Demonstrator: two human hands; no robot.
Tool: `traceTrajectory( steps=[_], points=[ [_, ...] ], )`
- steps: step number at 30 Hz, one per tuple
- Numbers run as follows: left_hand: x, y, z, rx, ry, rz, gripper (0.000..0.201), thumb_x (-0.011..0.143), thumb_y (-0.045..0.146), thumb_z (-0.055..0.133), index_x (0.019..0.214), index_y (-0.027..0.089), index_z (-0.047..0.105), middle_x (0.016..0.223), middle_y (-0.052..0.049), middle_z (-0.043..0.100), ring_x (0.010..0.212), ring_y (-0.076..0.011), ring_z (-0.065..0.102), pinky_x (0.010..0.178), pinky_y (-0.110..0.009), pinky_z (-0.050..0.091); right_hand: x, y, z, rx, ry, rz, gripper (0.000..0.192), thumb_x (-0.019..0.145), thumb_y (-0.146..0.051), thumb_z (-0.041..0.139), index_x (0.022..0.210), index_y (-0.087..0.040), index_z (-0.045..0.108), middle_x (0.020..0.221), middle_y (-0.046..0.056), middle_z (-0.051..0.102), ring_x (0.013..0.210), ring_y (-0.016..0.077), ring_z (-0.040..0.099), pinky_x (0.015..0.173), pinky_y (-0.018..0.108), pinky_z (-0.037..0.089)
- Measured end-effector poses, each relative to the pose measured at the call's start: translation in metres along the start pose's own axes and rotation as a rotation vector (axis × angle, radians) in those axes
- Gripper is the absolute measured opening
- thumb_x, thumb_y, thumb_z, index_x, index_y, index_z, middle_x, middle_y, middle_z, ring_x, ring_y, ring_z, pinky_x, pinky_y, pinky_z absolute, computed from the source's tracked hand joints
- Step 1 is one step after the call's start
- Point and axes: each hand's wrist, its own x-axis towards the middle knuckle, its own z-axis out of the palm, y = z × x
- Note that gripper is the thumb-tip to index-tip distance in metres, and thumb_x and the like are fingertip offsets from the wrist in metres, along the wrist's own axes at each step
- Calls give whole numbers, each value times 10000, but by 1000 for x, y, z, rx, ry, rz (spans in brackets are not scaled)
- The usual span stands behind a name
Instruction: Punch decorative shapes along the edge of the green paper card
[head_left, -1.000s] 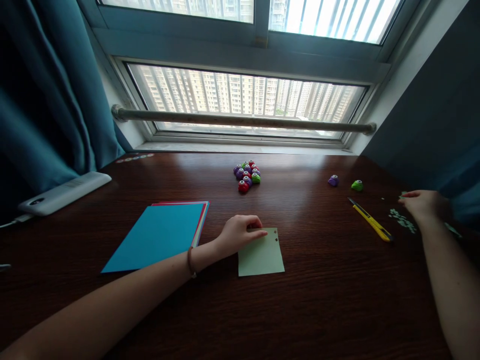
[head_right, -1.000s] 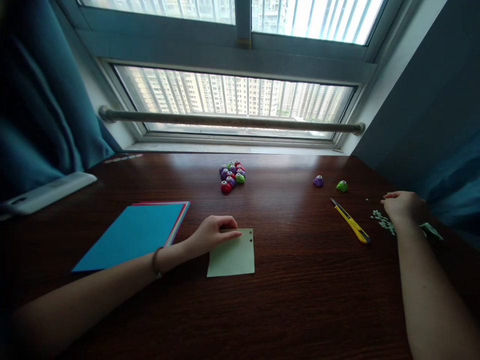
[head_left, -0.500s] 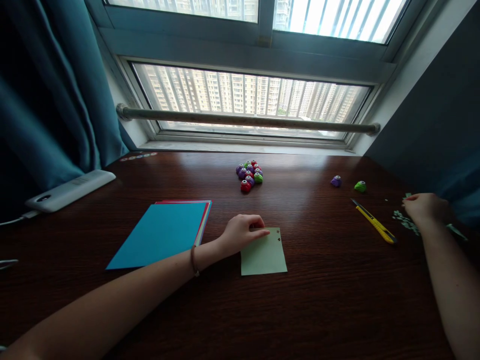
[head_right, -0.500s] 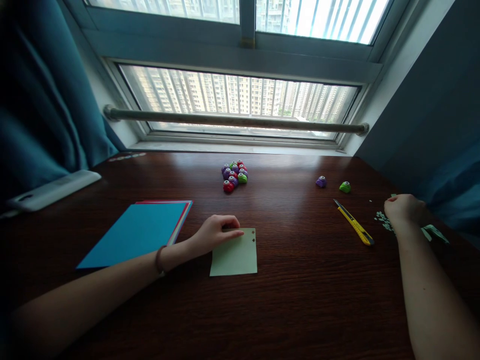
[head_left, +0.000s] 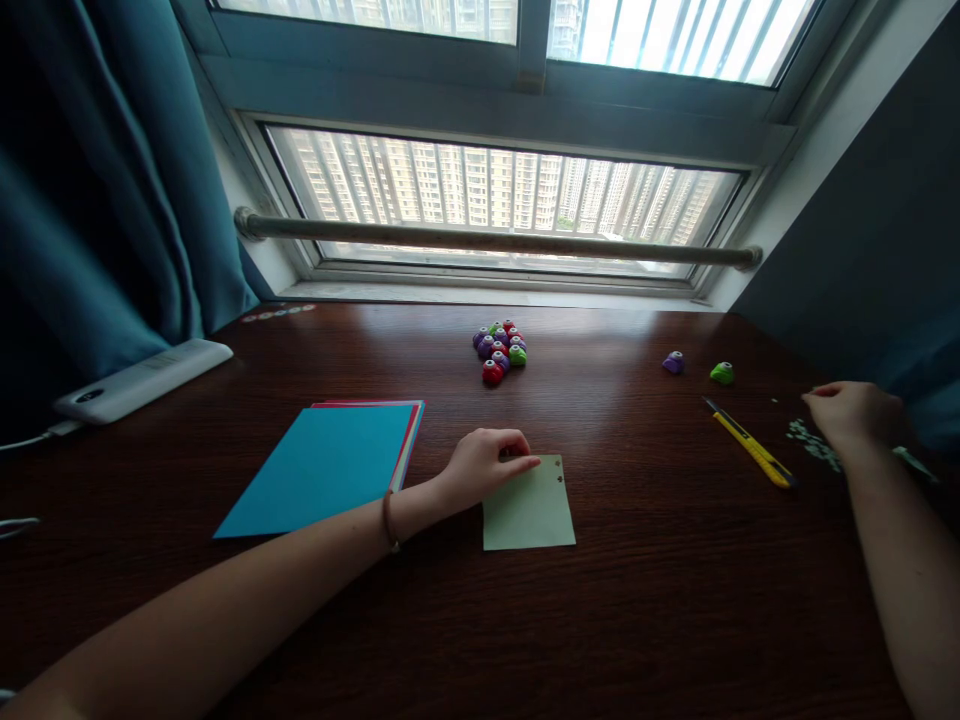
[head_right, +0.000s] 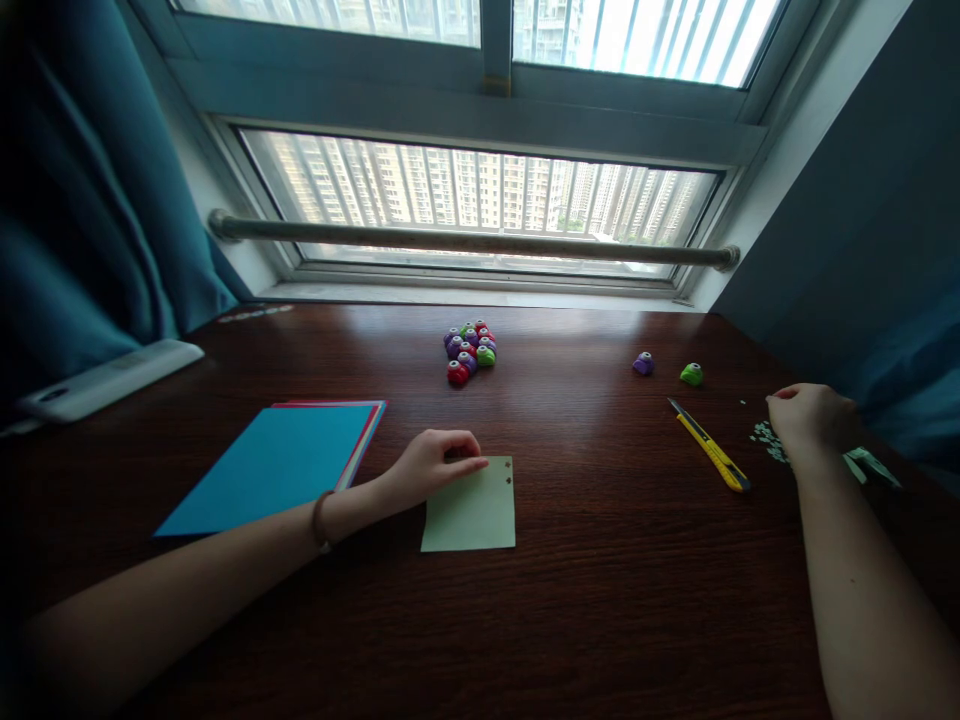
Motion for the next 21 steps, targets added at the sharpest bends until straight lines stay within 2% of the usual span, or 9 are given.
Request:
traceTrajectory(
  steps=[3,6,10,15,18,21],
  points=[
    [0,0,0,-5,1,3,276,784,424,556,736,165,640,678,-4,624,624,-134,528,574,-201,360,-5,-13,-8,-40,-46,69,220,550,-314,732,453,-162,606,398,115,458,422,174,334,444,356,231],
    [0,0,0,-10,5,4,279,789,419,548,740,163,646,675,-6,625,620,-133,524,566,-201,354,-17,-34,-15,17,-83,-11,317,710,-397,604,501,-160,612,430,114,487,417,161,321,473,354,241],
    [0,0,0,-15,20,8,273,804,397,528,738,162,652,662,-2,620,602,-127,513,542,-198,339,-54,-82,-18,169,-122,-220,379,833,-409,440,604,-167,620,495,92,536,460,171,410,517,325,285],
    [0,-3,1,-20,38,14,250,811,366,522,739,166,653,663,2,623,607,-125,520,548,-195,344,-125,-154,-17,421,-283,-592,214,810,-354,493,827,-175,611,610,36,596,531,167,521,562,274,371],
    [0,-3,0,-23,39,19,239,810,357,527,743,167,656,684,2,636,622,-129,535,568,-195,361,-162,-199,-19,527,-382,-780,162,809,-310,503,850,-184,597,707,27,618,577,152,548,582,257,423],
    [0,-2,0,-24,44,22,234,808,350,529,748,166,661,688,1,643,633,-134,545,582,-196,373,-188,-247,-22,587,-410,-929,164,802,-292,528,904,-188,603,856,52,626,786,192,564,715,294,453]
  ],
)
